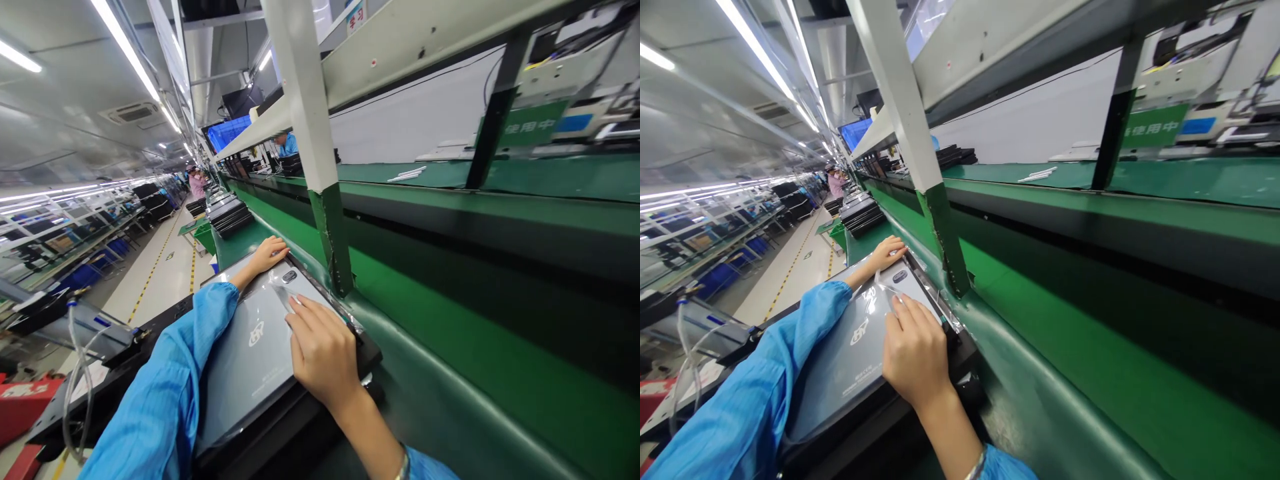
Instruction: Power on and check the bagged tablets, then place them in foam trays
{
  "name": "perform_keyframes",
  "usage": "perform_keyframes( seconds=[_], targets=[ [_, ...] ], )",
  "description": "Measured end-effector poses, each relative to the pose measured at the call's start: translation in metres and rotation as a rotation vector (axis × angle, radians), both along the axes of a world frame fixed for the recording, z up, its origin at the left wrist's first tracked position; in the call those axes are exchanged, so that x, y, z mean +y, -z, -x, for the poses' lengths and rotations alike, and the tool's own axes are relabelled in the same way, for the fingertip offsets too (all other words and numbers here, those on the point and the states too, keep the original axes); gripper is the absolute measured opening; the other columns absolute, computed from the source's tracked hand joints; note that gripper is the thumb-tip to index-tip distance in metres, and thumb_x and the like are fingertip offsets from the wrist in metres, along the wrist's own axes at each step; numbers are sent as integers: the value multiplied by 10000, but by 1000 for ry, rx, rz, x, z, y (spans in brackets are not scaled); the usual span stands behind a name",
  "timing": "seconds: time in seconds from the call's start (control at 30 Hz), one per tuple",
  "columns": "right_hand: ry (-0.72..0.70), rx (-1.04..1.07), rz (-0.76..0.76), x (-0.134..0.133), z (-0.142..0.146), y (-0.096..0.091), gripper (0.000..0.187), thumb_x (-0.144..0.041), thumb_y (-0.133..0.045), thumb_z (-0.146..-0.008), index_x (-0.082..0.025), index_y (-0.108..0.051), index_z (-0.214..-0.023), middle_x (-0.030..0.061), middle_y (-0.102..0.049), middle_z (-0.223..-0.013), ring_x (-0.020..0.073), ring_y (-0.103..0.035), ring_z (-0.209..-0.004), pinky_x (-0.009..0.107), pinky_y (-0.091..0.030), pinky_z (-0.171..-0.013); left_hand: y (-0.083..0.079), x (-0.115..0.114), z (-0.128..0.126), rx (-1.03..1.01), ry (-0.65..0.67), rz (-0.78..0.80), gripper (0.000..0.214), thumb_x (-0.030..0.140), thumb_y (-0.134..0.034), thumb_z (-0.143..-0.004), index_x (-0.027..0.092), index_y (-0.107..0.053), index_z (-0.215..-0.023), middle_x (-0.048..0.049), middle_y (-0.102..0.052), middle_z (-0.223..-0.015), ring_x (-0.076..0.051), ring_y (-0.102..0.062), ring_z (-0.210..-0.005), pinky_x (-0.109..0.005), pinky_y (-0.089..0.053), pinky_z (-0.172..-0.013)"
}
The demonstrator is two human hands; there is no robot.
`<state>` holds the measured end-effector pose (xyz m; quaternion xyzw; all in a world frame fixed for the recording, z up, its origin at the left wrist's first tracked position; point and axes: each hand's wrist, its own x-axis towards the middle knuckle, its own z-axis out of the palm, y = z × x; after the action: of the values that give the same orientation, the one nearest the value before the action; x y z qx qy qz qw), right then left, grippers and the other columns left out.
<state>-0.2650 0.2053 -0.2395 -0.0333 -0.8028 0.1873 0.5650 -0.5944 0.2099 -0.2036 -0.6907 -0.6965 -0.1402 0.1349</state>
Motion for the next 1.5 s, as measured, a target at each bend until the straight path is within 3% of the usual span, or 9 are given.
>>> perform_keyframes(
  seconds=[0.2,0.3,0.4,0.5,0.6,0.7,0.8,1.13,1.5],
  targets=[
    [-55,52,62,4,-4,-11,333,-38,-423,-919,-103,-738,-1008,141,-727,-1237,263,-684,-1144,374,-573,-995,-3,-2,-6,13,-27,-9,460,510,-376,-1044,236,-449,-681,-50,-527,-733,-241,-482,-779,-387,-423,-775],
    [-59,133,209,29,-18,-20,367,-42,-390,-970,-109,-714,-1130,129,-713,-1263,239,-665,-1166,355,-551,-1014,-6,-2,-8,15,-47,5,484,538,-370,-1044,232,-500,-693,-59,-569,-744,-248,-490,-781,-405,-419,-798],
    [67,77,438,62,-32,-16,308,-110,-426,-1020,-141,-702,-1151,103,-752,-1082,251,-701,-1022,353,-571,-899,-20,-2,-17,6,-55,42,487,583,-437,-1021,227,-579,-720,-66,-635,-761,-261,-535,-816,-436,-427,-862],
    [67,-151,653,80,-33,-4,241,-110,-493,-1005,-170,-710,-1090,69,-766,-928,257,-740,-891,328,-572,-789,-42,-2,-45,-35,-44,47,437,553,-434,-1048,230,-680,-887,-83,-732,-961,-273,-623,-948,-443,-458,-936],
    [-54,-247,703,72,-23,3,293,-18,-492,-958,-170,-718,-1065,55,-778,-933,237,-757,-882,290,-575,-786,-59,-4,-90,-165,68,183,415,468,-348,-1104,252,-699,-1146,-70,-737,-1207,-238,-673,-1104,-374,-508,-991],
    [-122,-262,720,61,-15,1,387,52,-449,-913,-139,-713,-1119,87,-778,-1024,235,-756,-954,296,-586,-842,-66,-9,-132,-287,217,478,344,437,-426,-1103,275,-719,-1183,-43,-752,-1175,-214,-703,-1072,-321,-523,-988],
    [-157,-275,784,63,-14,0,447,82,-431,-900,-113,-677,-1217,114,-760,-1120,224,-743,-1030,306,-582,-916,-70,-14,-150,-316,274,538,278,397,-508,-1087,263,-748,-1130,-52,-752,-1114,-214,-708,-1030,-320,-525,-964],
    [-350,-360,938,74,-15,-1,465,117,-453,-890,-120,-695,-1209,58,-771,-1117,217,-668,-1173,324,-514,-1043,-63,-17,-131,-451,326,469,364,436,-539,-1080,162,-772,-1029,-107,-743,-1014,-236,-692,-970,-331,-515,-917],
    [-576,-297,1189,86,-7,13,509,109,-384,-867,-138,-676,-1202,46,-771,-1155,173,-714,-1123,296,-518,-1037,-65,-15,-135,-482,299,411,379,438,-522,-1087,212,-821,-1028,-75,-785,-982,-231,-692,-918,-330,-521,-865]
  ],
)
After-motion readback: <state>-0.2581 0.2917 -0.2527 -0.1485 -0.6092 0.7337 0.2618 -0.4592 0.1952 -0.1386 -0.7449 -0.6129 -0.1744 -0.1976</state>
